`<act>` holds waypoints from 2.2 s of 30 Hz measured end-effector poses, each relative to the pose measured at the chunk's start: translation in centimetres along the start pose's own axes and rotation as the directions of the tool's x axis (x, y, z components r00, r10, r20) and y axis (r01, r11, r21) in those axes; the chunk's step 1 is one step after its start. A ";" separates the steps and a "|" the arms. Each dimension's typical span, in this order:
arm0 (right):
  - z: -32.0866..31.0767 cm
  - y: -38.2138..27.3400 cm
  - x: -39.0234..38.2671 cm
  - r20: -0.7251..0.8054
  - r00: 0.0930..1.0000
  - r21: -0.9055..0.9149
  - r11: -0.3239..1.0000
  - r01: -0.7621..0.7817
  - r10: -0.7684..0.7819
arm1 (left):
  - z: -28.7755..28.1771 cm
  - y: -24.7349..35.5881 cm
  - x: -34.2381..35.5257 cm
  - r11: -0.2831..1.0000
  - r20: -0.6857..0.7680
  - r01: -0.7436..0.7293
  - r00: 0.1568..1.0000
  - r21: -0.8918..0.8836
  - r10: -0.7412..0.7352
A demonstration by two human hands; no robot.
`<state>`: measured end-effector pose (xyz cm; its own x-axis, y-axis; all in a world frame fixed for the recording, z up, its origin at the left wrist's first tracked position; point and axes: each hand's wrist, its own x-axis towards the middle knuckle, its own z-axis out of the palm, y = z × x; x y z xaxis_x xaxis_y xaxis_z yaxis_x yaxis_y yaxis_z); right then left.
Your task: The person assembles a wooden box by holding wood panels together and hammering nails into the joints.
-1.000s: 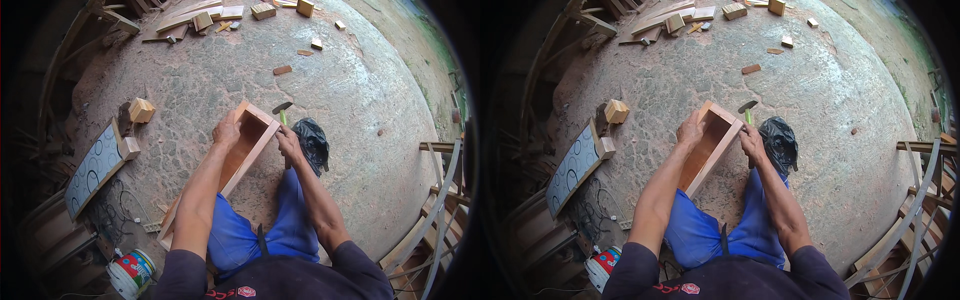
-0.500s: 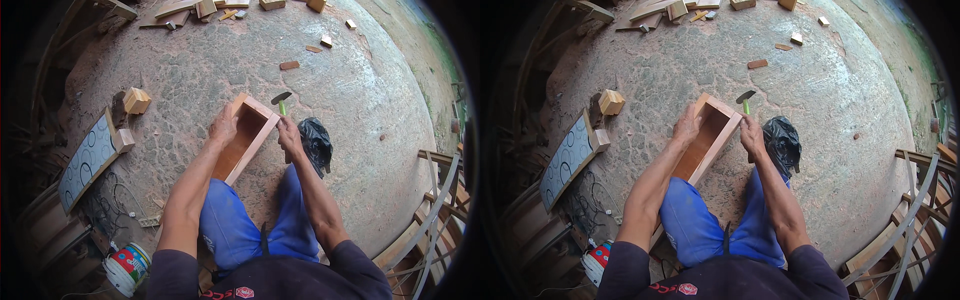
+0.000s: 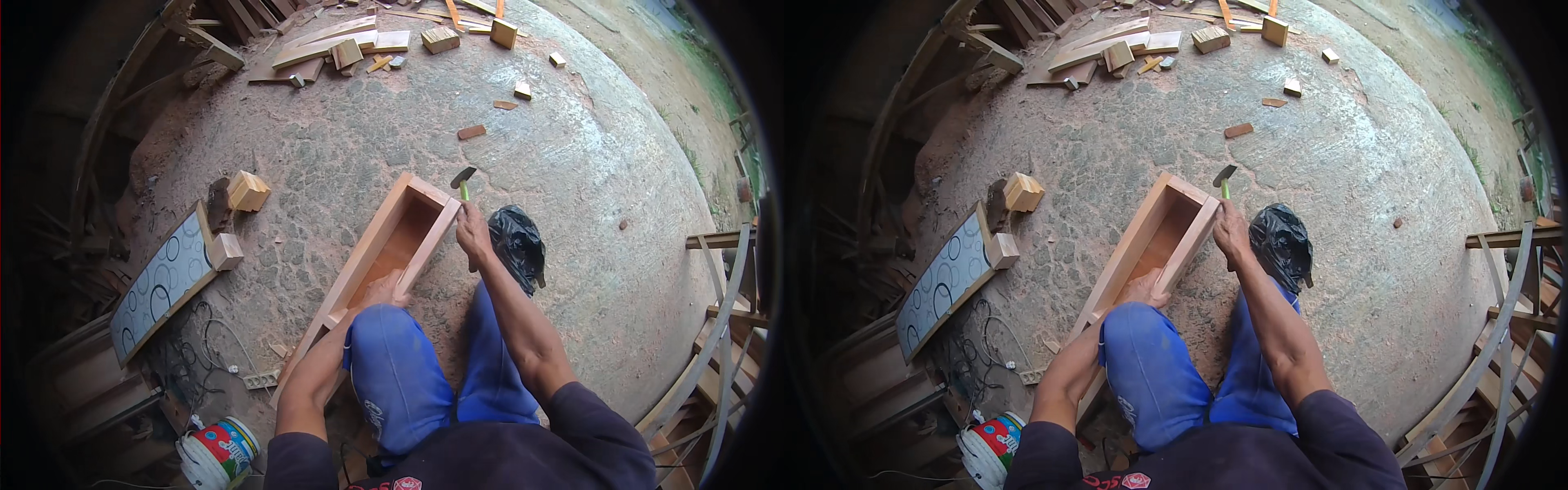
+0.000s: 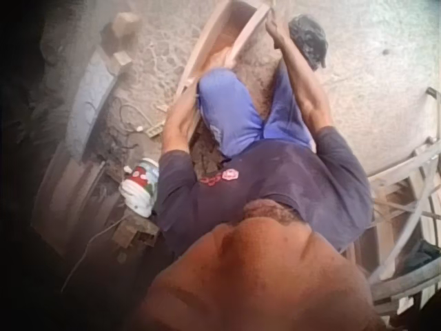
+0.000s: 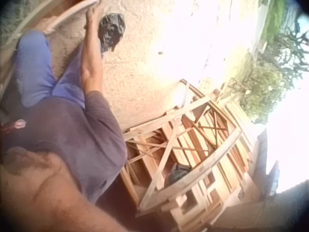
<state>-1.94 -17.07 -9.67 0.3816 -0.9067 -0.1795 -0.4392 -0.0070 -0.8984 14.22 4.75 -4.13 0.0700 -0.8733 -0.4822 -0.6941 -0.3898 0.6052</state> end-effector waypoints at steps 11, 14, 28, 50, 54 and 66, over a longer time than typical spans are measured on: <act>-2.4 -4.8 -4.9 0.162 0.966 -0.086 0.972 0.218 -0.202 | -5.8 -6.0 -6.2 0.850 0.033 0.195 0.978 -0.489 -0.205; -2.3 -5.1 -4.5 0.252 0.955 -0.142 0.971 0.194 -0.154 | -6.7 -6.3 -5.2 0.862 0.037 0.330 0.939 -0.383 -0.343; -2.4 -4.4 -2.4 0.449 0.892 0.019 0.998 -0.065 0.050 | -4.9 3.9 8.8 0.999 -0.406 0.006 0.914 0.042 0.012; -3.8 -3.9 -11.8 0.353 0.854 0.483 0.707 -0.516 0.382 | -6.5 4.0 9.6 0.961 -0.511 0.239 0.848 0.138 -0.137; -1.9 -6.2 -17.9 0.353 0.795 0.775 0.323 -0.544 0.493 | -6.5 3.8 10.9 0.963 -0.507 0.191 0.859 0.192 -0.069; 2.3 -11.9 -17.6 0.481 0.707 0.785 0.104 -0.610 0.518 | -6.0 3.7 11.7 0.955 -0.446 0.225 0.887 0.194 -0.119</act>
<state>-1.56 -0.05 3.25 0.4333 -0.4420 -0.7854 0.3605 0.8837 -0.2984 16.83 -8.64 -3.72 0.4637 -0.8589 -0.2173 -0.7861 -0.5120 0.3462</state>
